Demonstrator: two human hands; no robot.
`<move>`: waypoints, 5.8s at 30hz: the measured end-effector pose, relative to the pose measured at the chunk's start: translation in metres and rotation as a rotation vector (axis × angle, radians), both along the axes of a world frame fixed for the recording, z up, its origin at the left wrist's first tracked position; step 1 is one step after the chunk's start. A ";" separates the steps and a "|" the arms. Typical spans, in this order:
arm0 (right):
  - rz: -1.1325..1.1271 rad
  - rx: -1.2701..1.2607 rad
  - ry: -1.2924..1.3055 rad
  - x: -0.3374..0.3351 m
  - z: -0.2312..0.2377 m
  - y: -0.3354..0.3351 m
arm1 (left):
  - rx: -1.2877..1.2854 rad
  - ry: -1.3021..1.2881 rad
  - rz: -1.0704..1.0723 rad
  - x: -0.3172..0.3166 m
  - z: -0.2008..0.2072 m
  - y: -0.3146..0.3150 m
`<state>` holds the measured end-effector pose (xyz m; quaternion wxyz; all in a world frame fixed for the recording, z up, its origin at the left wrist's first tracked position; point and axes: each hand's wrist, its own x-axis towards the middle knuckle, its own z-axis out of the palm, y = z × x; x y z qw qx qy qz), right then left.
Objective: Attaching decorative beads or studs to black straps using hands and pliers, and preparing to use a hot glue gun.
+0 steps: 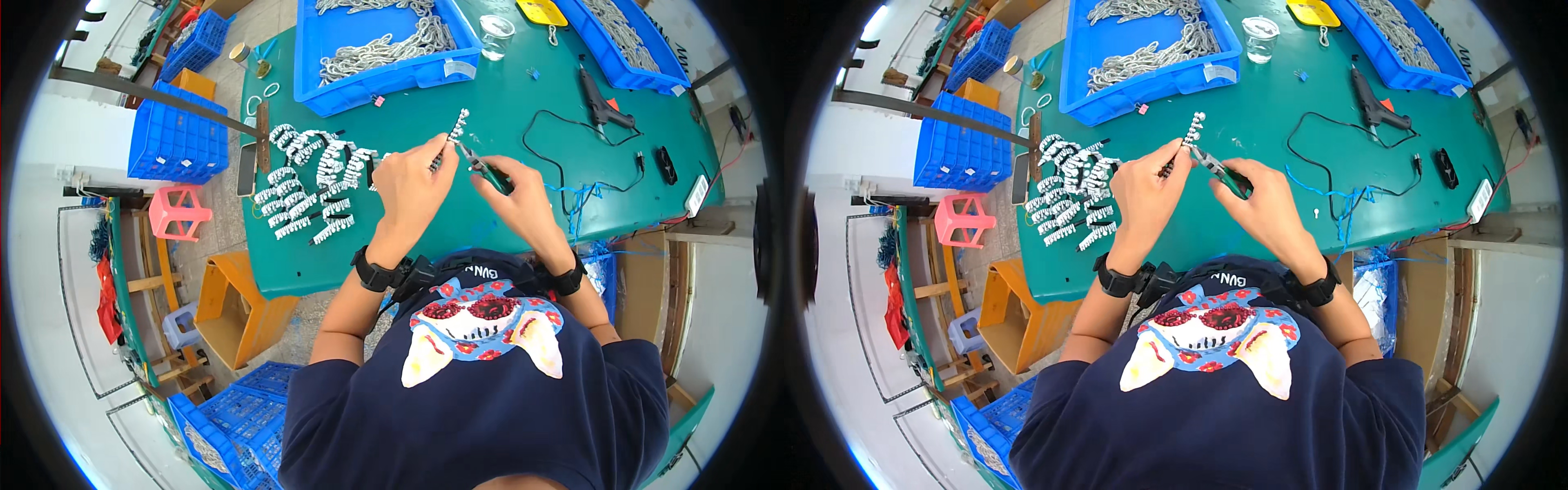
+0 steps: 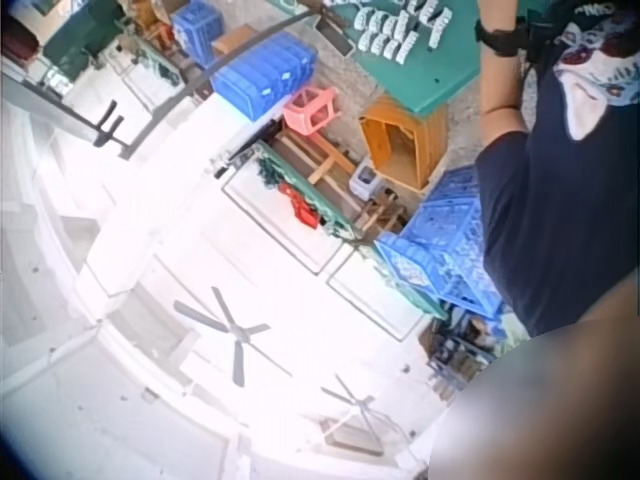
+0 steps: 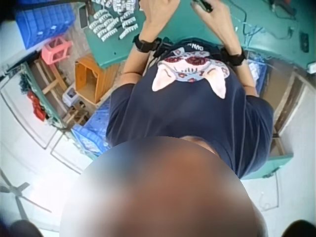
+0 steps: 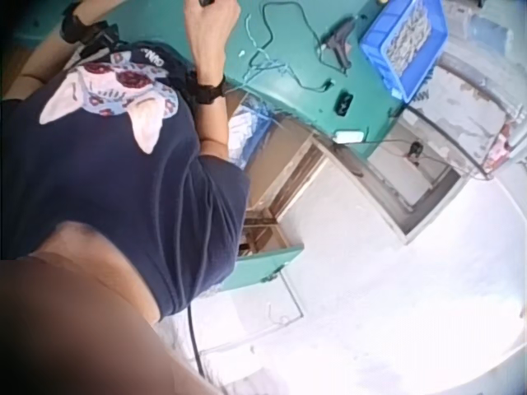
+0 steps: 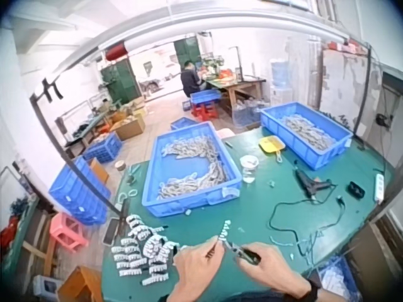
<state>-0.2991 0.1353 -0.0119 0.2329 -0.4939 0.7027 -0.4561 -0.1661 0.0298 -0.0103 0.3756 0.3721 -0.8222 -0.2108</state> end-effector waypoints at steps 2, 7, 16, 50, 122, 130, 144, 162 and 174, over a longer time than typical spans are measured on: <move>-0.007 0.010 -0.022 0.000 0.000 -0.002 | -0.084 -0.017 -0.002 -0.001 0.002 0.002; 0.011 0.114 0.002 0.000 0.006 -0.004 | -0.243 -0.088 0.004 0.000 0.008 0.005; 0.008 0.099 -0.050 0.003 0.004 -0.006 | -0.384 -0.135 0.008 0.001 0.005 0.004; -0.132 -0.355 -0.185 -0.005 -0.014 -0.023 | 0.672 -0.001 -0.218 0.015 0.000 0.006; -0.287 0.404 0.111 -0.002 -0.140 0.025 | 0.520 0.031 -0.165 0.197 -0.113 -0.057; -0.304 0.250 0.063 -0.051 -0.105 0.060 | 0.580 0.048 -0.354 0.134 -0.091 -0.057; -1.081 0.565 0.587 -0.368 -0.196 0.121 | 0.708 -0.056 -0.393 -0.063 -0.078 -0.007; -0.064 -0.256 -0.407 -0.303 0.079 0.072 | 0.664 -0.206 -1.240 -0.331 -0.020 0.059; -0.455 -1.033 0.114 -0.300 0.261 0.136 | 0.802 -0.111 -1.302 -0.264 0.004 0.051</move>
